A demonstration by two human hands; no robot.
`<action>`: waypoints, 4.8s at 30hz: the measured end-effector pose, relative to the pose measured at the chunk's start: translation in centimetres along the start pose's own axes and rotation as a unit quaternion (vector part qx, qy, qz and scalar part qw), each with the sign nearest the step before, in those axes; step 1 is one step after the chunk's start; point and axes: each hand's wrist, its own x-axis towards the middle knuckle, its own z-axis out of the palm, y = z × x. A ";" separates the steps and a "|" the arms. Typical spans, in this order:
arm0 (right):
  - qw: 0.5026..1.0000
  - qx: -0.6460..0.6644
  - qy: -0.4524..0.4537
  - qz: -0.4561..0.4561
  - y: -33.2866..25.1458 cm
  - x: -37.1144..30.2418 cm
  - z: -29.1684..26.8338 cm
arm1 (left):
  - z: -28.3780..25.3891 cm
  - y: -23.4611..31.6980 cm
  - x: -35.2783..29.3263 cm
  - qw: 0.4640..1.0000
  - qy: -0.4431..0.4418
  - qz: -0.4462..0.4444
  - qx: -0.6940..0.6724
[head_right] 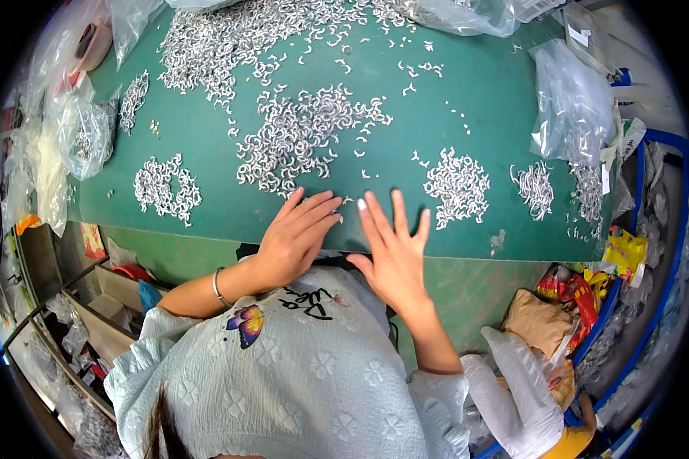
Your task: The person sorts through a pile of silver metal parts on a workbench, picking up individual pieces to place them into a clear plastic bag and moving other pieces into separate groups by hand.
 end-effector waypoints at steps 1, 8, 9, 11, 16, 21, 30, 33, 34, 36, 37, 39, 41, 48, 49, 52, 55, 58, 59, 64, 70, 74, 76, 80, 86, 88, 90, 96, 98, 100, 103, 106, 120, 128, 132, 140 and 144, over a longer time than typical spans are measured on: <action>1.000 0.006 0.003 0.014 0.3 -0.3 -0.2 | 0.0 -0.1 0.0 1.000 0.001 -0.011 -0.002; 0.999 0.027 0.011 -0.015 0.3 -2.2 0.5 | 0.5 0.2 -0.1 1.000 -0.002 -0.026 -0.017; 0.998 0.043 0.036 -0.003 0.3 -2.3 0.6 | 0.4 0.3 -0.1 0.999 -0.002 -0.030 -0.014; 0.993 0.075 0.085 0.021 0.6 -2.4 0.7 | 0.4 0.2 -0.4 0.999 -0.001 -0.035 -0.008; 1.000 -0.017 0.011 0.001 0.5 -3.0 0.9 | 0.4 0.2 -0.3 1.000 -0.008 -0.018 0.002; 1.000 -0.002 -0.022 -0.003 -1.1 -3.2 1.5 | 0.8 0.2 -0.5 1.000 0.002 -0.016 -0.010; 1.000 0.000 0.025 0.000 -0.6 -1.1 1.3 | 1.3 0.9 -0.8 0.997 0.069 -0.036 0.017; 1.000 0.009 0.009 0.001 -0.6 -2.1 0.8 | 1.0 0.8 -0.9 0.995 0.074 -0.069 0.020; 1.000 0.019 -0.003 -0.010 -0.8 -2.3 0.9 | 1.0 0.8 -0.9 0.994 0.078 -0.074 0.020; 0.998 0.038 -0.028 -0.031 -1.3 -2.5 1.4 | 1.0 0.7 -0.8 0.993 0.086 -0.084 0.021; 0.998 0.054 -0.004 -0.027 -1.2 -2.4 1.5 | 1.0 0.6 -0.8 0.993 0.082 -0.082 0.024; 0.995 0.086 0.045 -0.021 -0.8 -1.8 1.6 | 1.0 0.6 -0.7 0.994 0.075 -0.080 0.030; 0.995 0.076 0.064 -0.010 -0.3 -0.5 0.5 | 1.3 0.7 -0.8 0.997 0.060 -0.043 0.026; 0.999 -0.008 0.030 -0.018 0.5 0.6 0.0 | 1.5 0.6 -0.8 0.998 0.058 0.005 0.029; 0.999 -0.015 0.044 -0.007 0.9 0.2 0.0 | 1.1 0.5 -1.0 0.998 0.065 0.000 0.027; 0.998 0.001 0.054 -0.016 0.6 1.1 0.1 | 0.9 0.5 -1.2 0.996 0.070 -0.045 0.026; 0.999 -0.024 0.038 -0.029 -0.1 3.2 0.0 | 0.7 0.3 -0.9 0.993 0.085 -0.068 0.036; 0.997 -0.075 0.028 0.007 1.5 2.9 0.3 | 0.3 -0.4 -1.5 0.990 0.104 -0.073 0.064; 0.995 -0.088 0.040 0.021 2.1 2.3 0.1 | 0.2 -0.5 -1.5 0.989 0.109 -0.075 0.064; 0.998 -0.018 0.012 -0.054 -0.1 1.5 -0.8 | 0.8 -0.2 -1.5 0.988 0.125 -0.088 0.035; 0.995 -0.064 -0.027 -0.071 0.8 2.2 -1.3 | 0.8 0.0 -1.9 0.987 0.123 -0.090 0.048; 0.990 -0.136 0.039 0.025 2.6 1.6 -1.5 | 0.9 0.0 -1.8 0.993 0.097 -0.063 0.032; 0.987 -0.138 0.058 0.057 2.4 0.7 -1.2 | 1.1 0.0 -1.8 0.997 0.067 -0.020 0.024; 0.997 -0.079 0.014 -0.010 1.3 1.6 -0.7 | 1.5 0.5 -0.6 0.997 -0.012 0.054 0.050; 0.992 -0.103 0.071 0.026 2.8 1.9 -0.9 | 1.8 0.0 -0.6 0.999 0.004 0.031 0.023; 0.997 -0.037 0.065 -0.020 1.1 4.0 -1.6 | 1.6 -0.1 -0.4 0.999 0.025 0.017 0.015; 0.996 -0.039 0.054 -0.054 0.6 6.2 -0.7 | 1.0 -0.2 0.1 0.999 0.046 0.000 0.026; 0.996 -0.046 0.044 -0.069 0.3 5.3 -1.0 | -0.8 -1.2 0.1 0.995 0.072 -0.038 0.061; 0.993 -0.034 0.047 -0.104 -0.5 6.8 -0.5 | -0.7 -1.1 0.5 0.993 0.081 -0.053 0.066; 0.990 -0.052 0.041 -0.121 -0.2 7.9 0.3 | -0.8 -1.1 0.6 0.992 0.085 -0.063 0.073; 0.995 -0.061 -0.013 -0.083 -0.1 5.7 -0.7 | -1.1 -1.5 0.2 0.990 0.085 -0.076 0.080; 0.996 -0.069 -0.019 -0.045 0.7 3.1 -1.2 | -1.2 -1.6 -0.2 0.990 0.082 -0.089 0.071; 0.998 -0.031 0.016 -0.059 0.4 3.3 -0.8 | -1.8 -1.3 0.7 0.994 0.034 -0.066 0.077; 0.998 -0.027 0.027 -0.040 1.1 3.0 -0.7 | -1.6 -1.4 -0.5 0.997 0.019 -0.042 0.059; 0.995 0.004 0.008 -0.104 -0.4 4.2 -0.3 | -1.6 -1.4 -0.4 0.993 0.042 -0.073 0.079; 0.994 0.041 -0.009 -0.105 0.1 2.9 -0.9 | -1.1 -0.9 -1.7 0.993 0.058 -0.085 0.058; 0.994 0.026 -0.039 -0.100 -0.5 2.9 -0.6 | -1.4 -0.8 -2.4 0.993 0.032 -0.083 0.078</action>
